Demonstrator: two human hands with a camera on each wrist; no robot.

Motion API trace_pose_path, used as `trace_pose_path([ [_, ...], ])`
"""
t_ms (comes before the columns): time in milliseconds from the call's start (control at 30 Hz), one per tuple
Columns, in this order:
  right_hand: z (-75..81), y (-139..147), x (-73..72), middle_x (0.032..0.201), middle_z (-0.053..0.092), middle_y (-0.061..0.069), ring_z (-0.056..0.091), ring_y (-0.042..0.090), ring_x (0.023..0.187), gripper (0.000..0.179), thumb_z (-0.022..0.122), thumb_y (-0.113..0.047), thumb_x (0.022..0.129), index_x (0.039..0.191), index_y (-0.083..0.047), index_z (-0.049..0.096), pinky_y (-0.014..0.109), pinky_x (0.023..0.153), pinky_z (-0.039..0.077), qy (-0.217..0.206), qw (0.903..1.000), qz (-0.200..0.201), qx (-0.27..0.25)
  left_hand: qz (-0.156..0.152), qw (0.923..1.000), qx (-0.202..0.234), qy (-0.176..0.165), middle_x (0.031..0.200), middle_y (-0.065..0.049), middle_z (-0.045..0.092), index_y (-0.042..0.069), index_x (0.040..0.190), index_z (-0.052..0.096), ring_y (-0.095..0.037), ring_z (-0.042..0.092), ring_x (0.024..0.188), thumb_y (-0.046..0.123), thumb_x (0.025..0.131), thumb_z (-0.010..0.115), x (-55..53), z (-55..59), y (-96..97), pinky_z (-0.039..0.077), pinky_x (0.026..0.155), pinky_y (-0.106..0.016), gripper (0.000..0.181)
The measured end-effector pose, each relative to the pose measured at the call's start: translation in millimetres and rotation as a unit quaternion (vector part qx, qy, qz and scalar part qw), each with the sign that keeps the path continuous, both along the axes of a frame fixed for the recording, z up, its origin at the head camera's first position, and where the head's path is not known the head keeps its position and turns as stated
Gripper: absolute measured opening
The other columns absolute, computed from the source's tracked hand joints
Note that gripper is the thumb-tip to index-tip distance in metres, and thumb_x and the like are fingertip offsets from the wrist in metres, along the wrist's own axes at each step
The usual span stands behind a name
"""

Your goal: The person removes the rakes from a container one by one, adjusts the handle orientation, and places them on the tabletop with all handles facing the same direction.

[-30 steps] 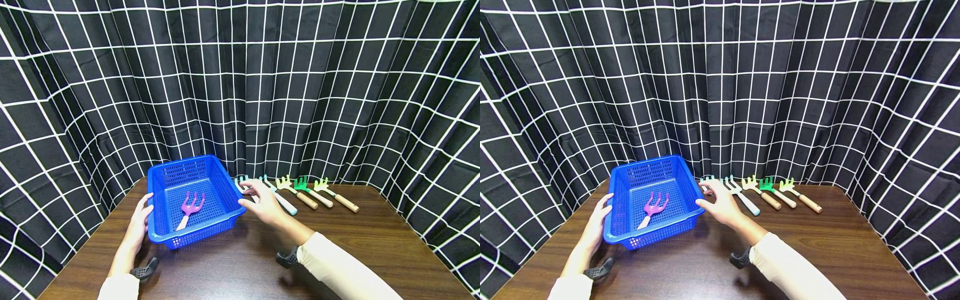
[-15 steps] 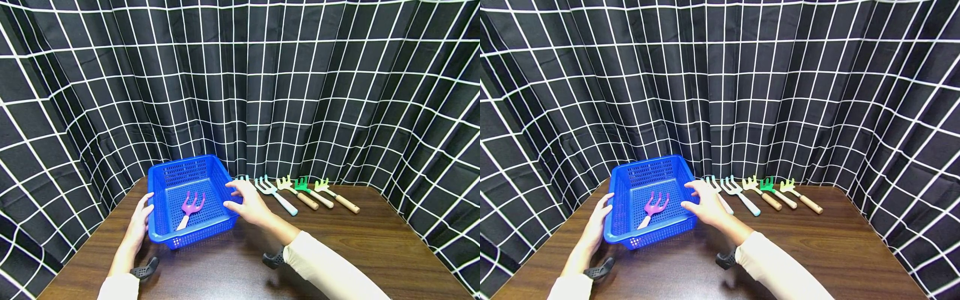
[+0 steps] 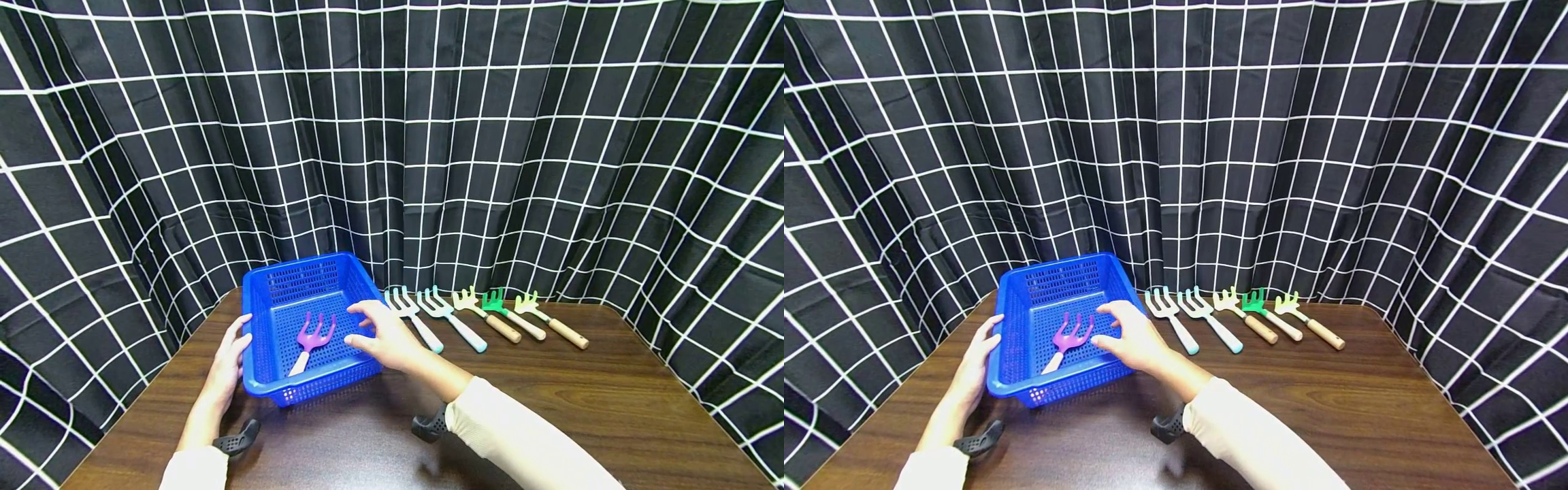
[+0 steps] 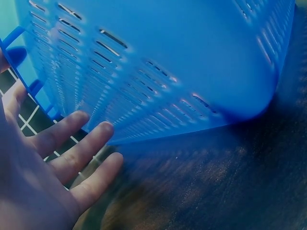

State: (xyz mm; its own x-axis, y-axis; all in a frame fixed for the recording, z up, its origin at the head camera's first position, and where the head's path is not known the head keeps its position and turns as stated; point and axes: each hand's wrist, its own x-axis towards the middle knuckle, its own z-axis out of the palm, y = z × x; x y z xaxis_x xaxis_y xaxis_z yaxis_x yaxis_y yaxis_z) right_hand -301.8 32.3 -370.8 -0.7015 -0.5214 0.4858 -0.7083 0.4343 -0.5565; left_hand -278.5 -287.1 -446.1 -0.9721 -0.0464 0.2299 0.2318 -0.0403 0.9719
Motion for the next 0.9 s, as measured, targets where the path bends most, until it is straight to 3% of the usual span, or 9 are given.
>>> trace_pose_path([
  [333, 3.2, -16.9, 5.9, 0.131, 0.056, 0.009, 0.064, 0.024, 0.1, 0.048, 0.072, -0.023, 0.087, 0.129, -0.006, 0.057, 0.035, 0.083, 0.052, -0.033, 0.9993, 0.0, 0.016, -0.004, 1.0, 0.003, 0.004, 0.11, 0.004, 0.062, 0.013, 0.149, 0.022, -0.017, 0.067, 0.092, 0.025, 0.107, 0.036, 0.2, 0.5, -0.1, 0.055, 0.07, -0.032, 0.046],
  [533, 4.6, -25.8, 5.8, 0.134, 0.054, 0.007, 0.062, 0.025, 0.106, 0.052, 0.071, -0.029, 0.087, 0.133, -0.01, 0.055, 0.033, 0.083, 0.05, -0.076, 0.9969, -0.011, 0.016, -0.01, 0.9998, 0.009, 0.013, 0.108, 0.006, 0.063, 0.014, 0.147, 0.024, -0.016, 0.067, 0.09, 0.023, 0.107, 0.035, 0.7, -0.7, -1.0, 0.055, 0.069, -0.032, 0.043],
  [900, 7.7, -42.0, -7.0, 0.129, 0.059, 0.005, 0.065, 0.017, 0.097, 0.054, 0.074, -0.029, 0.086, 0.134, -0.011, 0.056, 0.027, 0.084, 0.05, -0.085, 0.9946, 0.025, 0.055, -0.012, 0.9999, 0.007, 0.01, 0.111, 0.003, 0.063, 0.013, 0.148, 0.023, -0.016, 0.067, 0.091, 0.024, 0.107, 0.035, -0.1, -1.4, -1.1, 0.056, 0.07, -0.033, 0.044],
])
